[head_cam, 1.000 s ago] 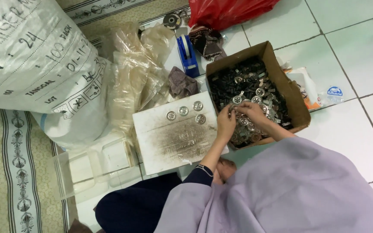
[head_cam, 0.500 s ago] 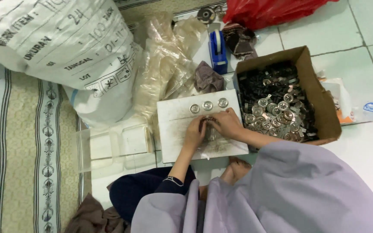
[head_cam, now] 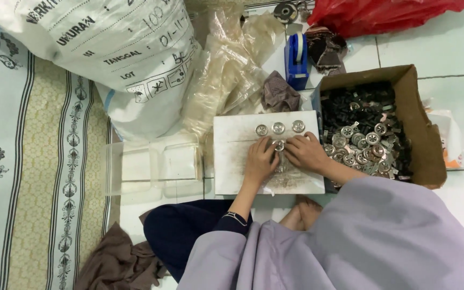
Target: Picking up small circular metal components from a cardboard box and placing them into small plastic bags.
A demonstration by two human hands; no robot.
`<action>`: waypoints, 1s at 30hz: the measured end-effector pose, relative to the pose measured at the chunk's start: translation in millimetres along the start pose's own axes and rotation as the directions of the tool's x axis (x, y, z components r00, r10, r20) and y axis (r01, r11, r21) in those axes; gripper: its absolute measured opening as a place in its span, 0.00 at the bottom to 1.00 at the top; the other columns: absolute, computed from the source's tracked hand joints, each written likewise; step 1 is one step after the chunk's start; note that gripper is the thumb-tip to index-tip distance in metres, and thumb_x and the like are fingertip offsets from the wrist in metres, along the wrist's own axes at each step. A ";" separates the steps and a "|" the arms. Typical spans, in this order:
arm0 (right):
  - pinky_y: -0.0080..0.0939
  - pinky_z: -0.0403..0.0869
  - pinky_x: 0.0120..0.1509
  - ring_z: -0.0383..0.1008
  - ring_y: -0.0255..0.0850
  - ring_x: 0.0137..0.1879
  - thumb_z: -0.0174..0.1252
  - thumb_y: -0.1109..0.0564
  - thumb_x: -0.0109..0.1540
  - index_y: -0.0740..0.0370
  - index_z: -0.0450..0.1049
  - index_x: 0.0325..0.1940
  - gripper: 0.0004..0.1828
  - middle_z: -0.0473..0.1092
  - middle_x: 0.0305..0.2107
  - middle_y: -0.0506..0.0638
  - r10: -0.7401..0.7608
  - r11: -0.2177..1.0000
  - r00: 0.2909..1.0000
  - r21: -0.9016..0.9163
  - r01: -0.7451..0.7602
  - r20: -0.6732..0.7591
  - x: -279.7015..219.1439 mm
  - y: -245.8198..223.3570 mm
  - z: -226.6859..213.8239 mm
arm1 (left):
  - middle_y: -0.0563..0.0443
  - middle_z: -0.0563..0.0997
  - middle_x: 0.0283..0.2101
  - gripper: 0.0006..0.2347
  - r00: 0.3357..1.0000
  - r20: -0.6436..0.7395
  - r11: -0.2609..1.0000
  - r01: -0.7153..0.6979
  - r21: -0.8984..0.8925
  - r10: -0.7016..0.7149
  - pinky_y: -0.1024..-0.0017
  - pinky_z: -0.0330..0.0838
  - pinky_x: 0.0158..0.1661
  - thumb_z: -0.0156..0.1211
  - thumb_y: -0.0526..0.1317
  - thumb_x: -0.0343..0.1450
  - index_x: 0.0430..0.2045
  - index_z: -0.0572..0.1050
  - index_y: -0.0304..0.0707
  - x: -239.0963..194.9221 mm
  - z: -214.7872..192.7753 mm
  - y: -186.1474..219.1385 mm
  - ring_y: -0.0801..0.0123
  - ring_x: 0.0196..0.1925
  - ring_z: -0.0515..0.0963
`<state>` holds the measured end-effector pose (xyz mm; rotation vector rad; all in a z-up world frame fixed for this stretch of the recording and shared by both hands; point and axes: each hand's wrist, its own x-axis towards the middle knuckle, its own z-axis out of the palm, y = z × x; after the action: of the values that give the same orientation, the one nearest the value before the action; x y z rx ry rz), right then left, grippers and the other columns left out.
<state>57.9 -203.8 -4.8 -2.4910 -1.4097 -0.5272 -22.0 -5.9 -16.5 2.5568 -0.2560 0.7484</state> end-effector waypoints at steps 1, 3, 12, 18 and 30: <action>0.50 0.67 0.56 0.76 0.44 0.51 0.59 0.44 0.63 0.49 0.79 0.43 0.12 0.76 0.41 0.46 -0.004 1.000 1.000 0.000 0.004 0.003 -2.1 -1.5 -4.0 | 0.40 0.79 0.51 0.11 1.000 -0.002 1.000 0.004 -0.001 -0.004 0.58 0.70 0.51 0.61 0.44 0.68 0.40 0.81 0.44 -0.7 1.5 -0.5 0.51 0.57 0.77; 0.53 0.65 0.63 0.74 0.43 0.57 0.59 0.45 0.61 0.51 0.78 0.50 0.16 0.76 0.47 0.47 -0.044 0.999 0.999 0.001 0.044 0.011 -5.7 -4.4 -11.7 | 0.40 0.80 0.49 0.10 1.000 -0.006 1.000 -0.013 -0.025 0.013 0.59 0.70 0.51 0.60 0.43 0.68 0.39 0.82 0.45 -2.0 4.0 -1.7 0.51 0.57 0.78; 0.56 0.63 0.71 0.73 0.45 0.61 0.56 0.46 0.64 0.53 0.75 0.57 0.20 0.75 0.52 0.50 -0.086 0.996 0.996 0.005 0.086 -0.007 -12.2 -2.8 -11.0 | 0.45 0.82 0.49 0.11 0.999 0.053 1.000 0.004 -0.021 -0.003 0.60 0.69 0.54 0.57 0.42 0.70 0.43 0.82 0.45 -7.3 6.3 -3.8 0.59 0.56 0.79; 0.59 0.68 0.71 0.76 0.54 0.57 0.58 0.50 0.62 0.62 0.69 0.63 0.27 0.72 0.57 0.61 -0.020 0.989 1.000 0.150 0.022 -0.011 -22.3 6.2 -10.5 | 0.46 0.81 0.50 0.12 0.996 0.089 0.999 0.029 -0.015 -0.027 0.58 0.69 0.55 0.57 0.42 0.70 0.45 0.82 0.47 -6.9 3.1 -1.3 0.59 0.57 0.79; 0.61 0.39 0.84 0.72 0.42 0.67 0.57 0.46 0.66 0.54 0.71 0.65 0.24 0.73 0.59 0.50 0.338 0.941 0.939 -0.009 -0.339 -0.057 -52.3 38.7 -14.9 | 0.43 0.80 0.49 0.14 0.979 0.169 0.991 0.126 -0.052 -0.115 0.57 0.69 0.56 0.53 0.43 0.72 0.49 0.80 0.45 7.0 -16.4 10.8 0.57 0.54 0.80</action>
<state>63.6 -269.7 -13.9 -2.6322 -0.9275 -0.5311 -26.9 -7.9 3.7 2.5510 -0.1726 0.4764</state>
